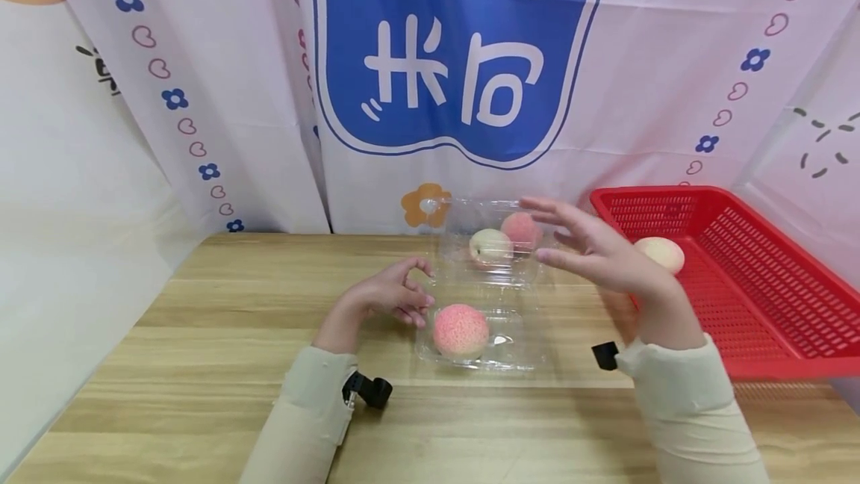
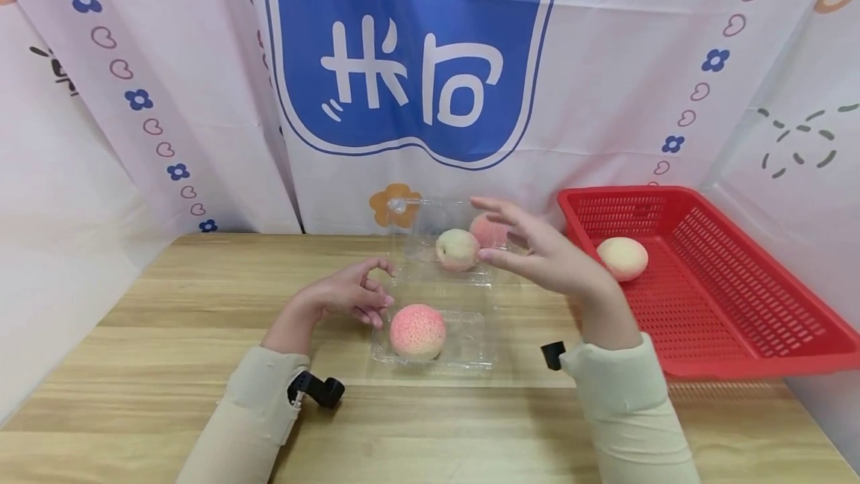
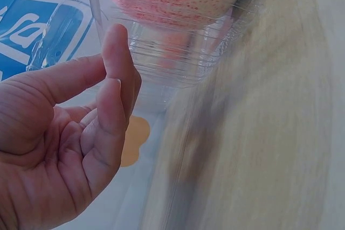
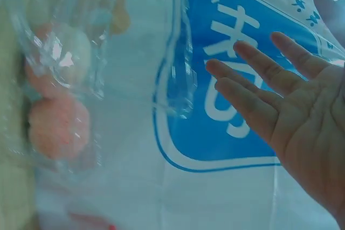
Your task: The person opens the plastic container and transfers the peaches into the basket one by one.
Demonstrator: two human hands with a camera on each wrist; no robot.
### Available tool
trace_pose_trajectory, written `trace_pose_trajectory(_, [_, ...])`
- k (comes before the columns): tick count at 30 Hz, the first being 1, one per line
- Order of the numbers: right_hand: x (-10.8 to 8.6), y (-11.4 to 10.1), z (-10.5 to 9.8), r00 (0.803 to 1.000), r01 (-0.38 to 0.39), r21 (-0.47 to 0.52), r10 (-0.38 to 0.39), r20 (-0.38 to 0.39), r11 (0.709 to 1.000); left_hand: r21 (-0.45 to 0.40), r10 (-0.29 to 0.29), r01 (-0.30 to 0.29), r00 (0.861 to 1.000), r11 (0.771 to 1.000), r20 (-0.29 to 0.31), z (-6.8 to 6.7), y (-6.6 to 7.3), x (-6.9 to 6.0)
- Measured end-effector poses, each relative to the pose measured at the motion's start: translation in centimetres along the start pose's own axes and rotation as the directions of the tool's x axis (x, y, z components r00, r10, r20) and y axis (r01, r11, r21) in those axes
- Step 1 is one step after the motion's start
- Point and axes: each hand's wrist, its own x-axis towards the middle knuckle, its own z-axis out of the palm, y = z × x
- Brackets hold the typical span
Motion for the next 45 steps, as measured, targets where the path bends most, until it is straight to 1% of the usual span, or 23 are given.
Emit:
trace_pose_trajectory(2, [0.2,0.6,1.0,1.0,-0.001,0.045,0.0,0.024,0.999,0.002,0.001,-0.001,1.0,1.0,0.0,0.0,0.0,0.0])
trace_pose_trajectory(4, [0.4,1.2,1.9,0.999,0.013,0.074,-0.017,0.044,0.997,0.005,0.004,-0.004,1.0,1.0,0.001,-0.1,-0.1,0.1])
trace_pose_trajectory(8, [0.8,2.2,3.5,0.995,0.055,0.079,-0.061,0.076,0.995,0.007,0.002,-0.002,1.0,1.0,0.001,0.0,0.0,0.1])
trace_pose_trajectory(11, [1.1,2.6,4.4,0.992,0.048,0.091,-0.058,0.11,0.995,0.008,-0.005,0.005,1.0,1.0,0.002,0.1,0.1,0.0])
trace_pose_trajectory(15, [1.8,2.9,5.5,0.986,0.039,0.12,-0.058,0.156,0.992,0.011,-0.002,0.002,1.0,1.0,-0.006,0.0,0.0,0.0])
trace_pose_trajectory(20, [2.4,3.3,6.7,0.974,0.017,0.101,-0.039,0.222,0.995,0.008,-0.001,0.001,1.0,1.0,-0.011,0.0,0.0,0.0])
trace_pose_trajectory(24, [2.5,3.6,7.6,0.966,-0.011,0.085,-0.011,0.257,0.996,0.01,-0.004,0.004,1.0,1.0,-0.004,0.1,0.1,0.0])
trace_pose_trajectory(30, [2.8,3.9,8.7,0.951,-0.055,0.093,0.024,0.307,0.994,0.01,0.001,-0.001,1.0,1.0,-0.009,0.1,-0.1,0.1])
trace_pose_trajectory(37, [3.0,4.5,9.6,0.931,-0.037,0.065,0.011,0.365,0.997,0.006,-0.001,0.001,1.0,1.0,-0.005,0.1,0.0,0.1])
trace_pose_trajectory(45, [3.2,4.6,10.6,0.918,-0.019,0.05,-0.002,0.396,0.999,0.018,0.005,-0.005,1.0,1.0,-0.008,0.0,-0.1,0.0])
